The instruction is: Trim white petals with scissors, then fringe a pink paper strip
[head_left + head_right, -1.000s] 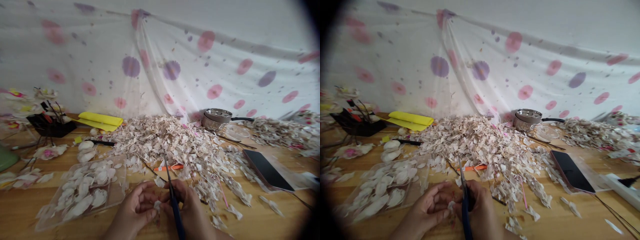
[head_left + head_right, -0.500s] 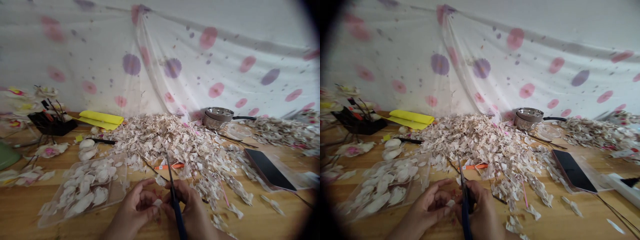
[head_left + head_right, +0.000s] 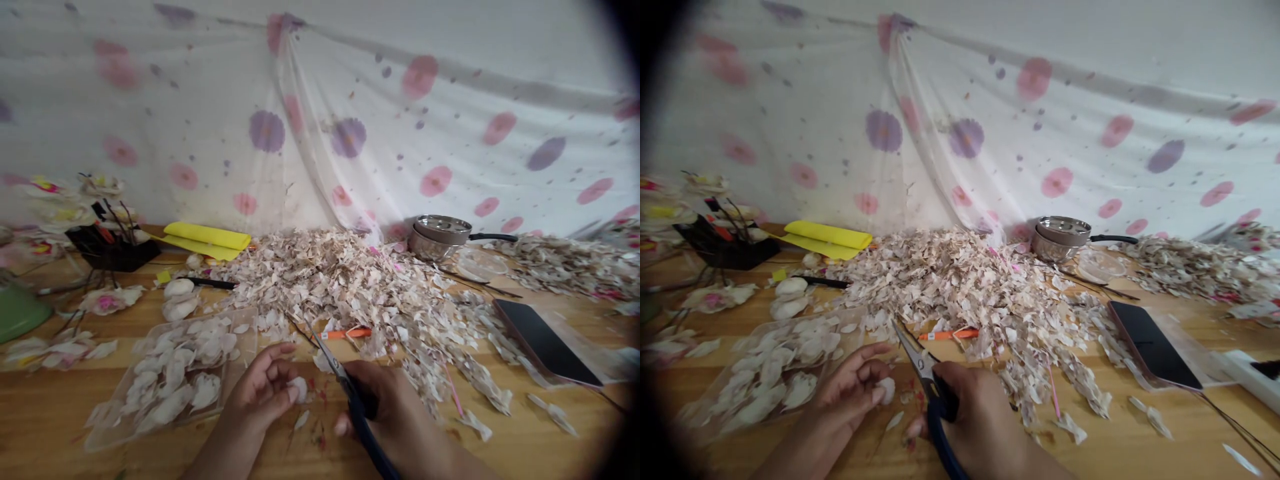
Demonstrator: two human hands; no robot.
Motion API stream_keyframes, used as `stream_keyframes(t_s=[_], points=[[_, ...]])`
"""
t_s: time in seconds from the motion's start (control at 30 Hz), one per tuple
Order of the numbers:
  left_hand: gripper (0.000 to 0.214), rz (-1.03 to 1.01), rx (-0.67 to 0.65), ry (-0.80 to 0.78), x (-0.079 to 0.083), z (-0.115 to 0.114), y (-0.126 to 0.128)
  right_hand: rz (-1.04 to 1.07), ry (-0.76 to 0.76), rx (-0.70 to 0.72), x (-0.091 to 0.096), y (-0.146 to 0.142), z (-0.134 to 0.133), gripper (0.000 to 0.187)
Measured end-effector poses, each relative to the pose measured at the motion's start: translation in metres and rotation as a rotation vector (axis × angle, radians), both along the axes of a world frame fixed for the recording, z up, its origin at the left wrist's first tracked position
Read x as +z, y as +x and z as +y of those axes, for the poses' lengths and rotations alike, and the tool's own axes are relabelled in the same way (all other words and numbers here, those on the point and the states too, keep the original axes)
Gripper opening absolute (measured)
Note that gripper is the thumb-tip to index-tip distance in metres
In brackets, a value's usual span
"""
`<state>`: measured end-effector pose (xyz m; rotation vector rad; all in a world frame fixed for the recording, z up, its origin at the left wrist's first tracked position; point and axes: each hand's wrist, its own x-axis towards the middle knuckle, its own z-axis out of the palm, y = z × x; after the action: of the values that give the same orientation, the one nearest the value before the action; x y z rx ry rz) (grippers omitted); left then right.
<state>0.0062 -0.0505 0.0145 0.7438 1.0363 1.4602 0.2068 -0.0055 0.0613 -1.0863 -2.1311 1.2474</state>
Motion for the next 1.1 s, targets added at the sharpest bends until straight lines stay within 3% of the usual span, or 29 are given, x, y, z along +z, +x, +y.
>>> stream_keyframes(t_s=[0.13, 0.27, 0.43, 0.6, 0.9, 1.1], points=[[0.049, 0.005, 0.089, -0.066, 0.018, -0.002, -0.006, -0.154, 0.165, 0.053, 0.009, 0.003, 0.0, 0.028], [0.058, -0.031, 0.085, -0.081, 0.027, -0.004, -0.007, -0.228, 0.176, 0.096, 0.009, 0.0, -0.002, 0.035], [0.049, -0.108, 0.062, -0.06, 0.028, -0.001, -0.01, -0.33, 0.157, 0.108, 0.012, -0.003, -0.002, 0.028], [0.052, -0.119, 0.091, -0.093, 0.028, 0.001, -0.011, -0.293, 0.139, 0.138, 0.017, -0.003, -0.002, 0.017], [0.055, -0.098, 0.098, -0.106, 0.031, 0.001, -0.009, -0.321, 0.152, 0.111, 0.015, -0.003, -0.001, 0.016], [0.06, -0.087, 0.092, -0.077, 0.025, 0.002, -0.011, -0.344, 0.149, 0.095, 0.011, -0.003, -0.001, 0.014]])
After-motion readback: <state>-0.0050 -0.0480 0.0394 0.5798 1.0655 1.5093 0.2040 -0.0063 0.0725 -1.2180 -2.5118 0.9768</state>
